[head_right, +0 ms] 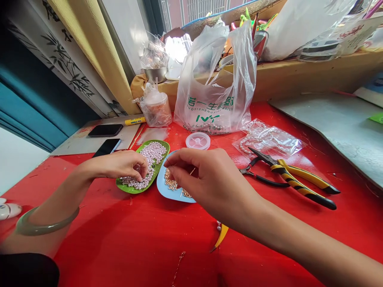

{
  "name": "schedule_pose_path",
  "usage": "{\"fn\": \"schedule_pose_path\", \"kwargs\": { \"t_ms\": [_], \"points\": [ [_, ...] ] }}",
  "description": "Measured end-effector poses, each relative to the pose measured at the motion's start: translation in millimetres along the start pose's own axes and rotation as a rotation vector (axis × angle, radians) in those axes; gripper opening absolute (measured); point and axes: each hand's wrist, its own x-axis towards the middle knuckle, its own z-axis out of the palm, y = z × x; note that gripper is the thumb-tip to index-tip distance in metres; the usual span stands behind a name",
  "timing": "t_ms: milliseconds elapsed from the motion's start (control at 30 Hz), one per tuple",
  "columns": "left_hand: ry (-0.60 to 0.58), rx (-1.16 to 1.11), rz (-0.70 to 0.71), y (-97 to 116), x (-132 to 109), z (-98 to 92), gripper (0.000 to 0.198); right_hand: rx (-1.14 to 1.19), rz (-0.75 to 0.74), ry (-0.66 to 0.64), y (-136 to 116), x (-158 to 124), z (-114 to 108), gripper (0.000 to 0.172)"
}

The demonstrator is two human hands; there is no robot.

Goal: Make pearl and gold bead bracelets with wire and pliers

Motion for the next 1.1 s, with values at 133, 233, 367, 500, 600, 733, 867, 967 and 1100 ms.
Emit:
{"fn": "schedule_pose_path", "kwargs": {
  "t_ms": [133, 233, 367, 500, 600, 733, 867, 967, 1100],
  "points": [
    [0.013, -0.011, 0.006, -2, 0, 0.6, 0.012, -0.026, -0.008, 0.018, -1, 0, 0, 0.014],
    [0.029, -0.03, 0.024, -4, 0, 0.8, 0.012, -0.038, -0.016, 0.025, -2, -1, -2, 0.014],
    [0.088, -0.076, 0.05, 0, 0, -2.4, 0.015, -0.026, -0.014, 0.01, -3, -2, -2, 0.015],
    [0.298, -0.424, 0.089, 13, -2, -6.0, 0.014, -0.003, 0.015, -0.029, -4, -2, -3, 0.016],
    [0.433, -0.834, 0.129, 25, -3, -3.4, 0.012, 0.029, 0.032, -0.063, -5, -3, -3, 0.018],
    [0.504, -1.177, 0.231, 39, -3, 4.8, 0.011, 0.072, 0.055, -0.103, -5, -4, -3, 0.02],
    [0.453, -1.352, 0.328, 52, -3, 11.3, 0.009, 0.075, 0.058, -0.129, -8, -6, -2, 0.022],
    [0.411, -1.406, 0.382, 58, -3, 14.8, 0.009, 0.06, 0.059, -0.145, -12, -7, -1, 0.023],
    [0.392, -1.421, 0.394, 62, -2, 18.0, 0.008, 0.07, 0.098, -0.172, -13, -8, 1, 0.024]
  ]
}}
